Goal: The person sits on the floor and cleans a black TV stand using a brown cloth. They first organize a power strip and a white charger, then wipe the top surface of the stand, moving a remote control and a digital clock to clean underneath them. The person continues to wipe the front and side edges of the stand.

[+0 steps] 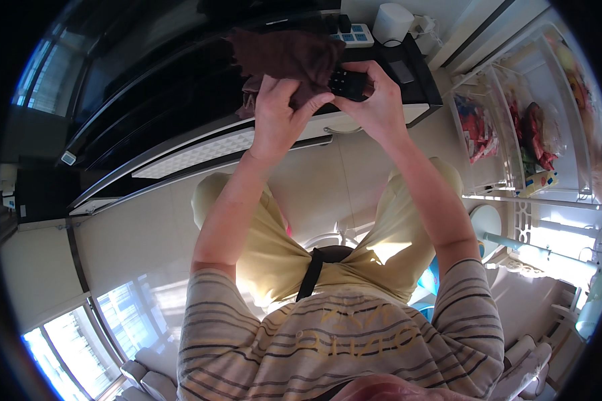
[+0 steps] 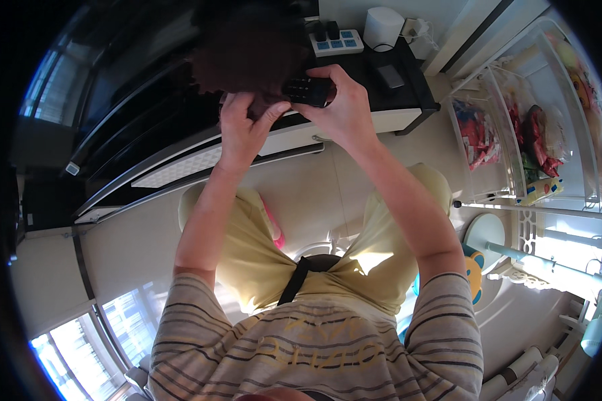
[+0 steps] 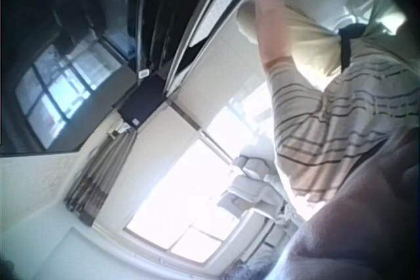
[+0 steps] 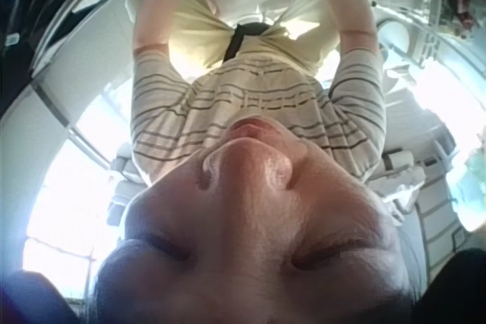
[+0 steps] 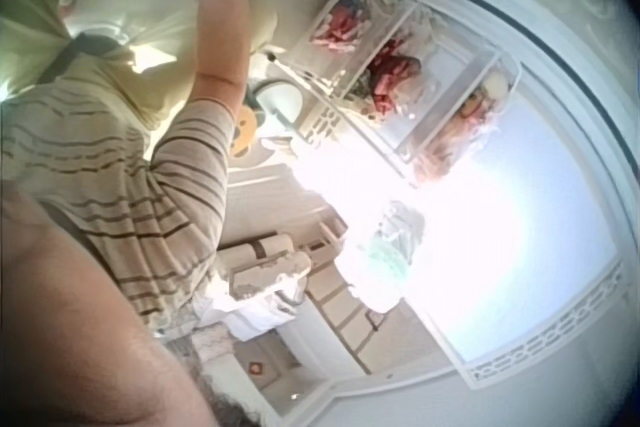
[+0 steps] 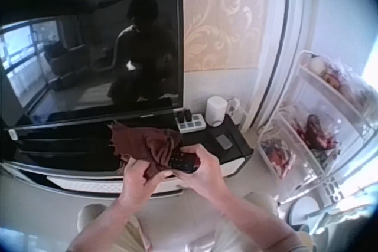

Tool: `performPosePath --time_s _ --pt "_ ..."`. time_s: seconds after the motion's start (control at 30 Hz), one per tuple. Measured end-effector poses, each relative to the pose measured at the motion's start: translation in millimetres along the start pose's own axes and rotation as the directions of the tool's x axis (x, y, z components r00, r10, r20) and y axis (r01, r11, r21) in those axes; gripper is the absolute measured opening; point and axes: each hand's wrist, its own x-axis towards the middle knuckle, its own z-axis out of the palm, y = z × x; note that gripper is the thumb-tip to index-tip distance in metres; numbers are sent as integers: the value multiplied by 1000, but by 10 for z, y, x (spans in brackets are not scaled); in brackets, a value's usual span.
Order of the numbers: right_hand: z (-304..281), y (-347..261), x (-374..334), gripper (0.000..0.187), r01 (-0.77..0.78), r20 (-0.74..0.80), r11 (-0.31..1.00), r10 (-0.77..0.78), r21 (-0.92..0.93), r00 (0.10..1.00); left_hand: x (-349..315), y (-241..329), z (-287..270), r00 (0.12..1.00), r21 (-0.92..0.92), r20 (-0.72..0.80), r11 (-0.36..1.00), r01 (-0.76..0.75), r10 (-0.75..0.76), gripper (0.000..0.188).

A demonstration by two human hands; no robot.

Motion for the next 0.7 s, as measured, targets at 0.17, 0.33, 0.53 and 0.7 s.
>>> performPosePath --time_s 0.17,0.33,0.53,0.7 --pt "-112 82 17 44 -167 88 983 160 82 983 70 -29 67 986 215 68 962 -166 155 35" --pt "-423 113 121 47 -264 -69 962 269 73 961 262 -698 -342 998 490 -57 870 51 -27 35" --pt "-620 261 152 49 -318 -168 936 341 148 925 -129 -1567 -273 881 729 124 644 231 -456 84" --pt "-587 335 189 53 -415 -167 893 442 171 881 322 -1835 164 898 673 231 728 131 -375 73"
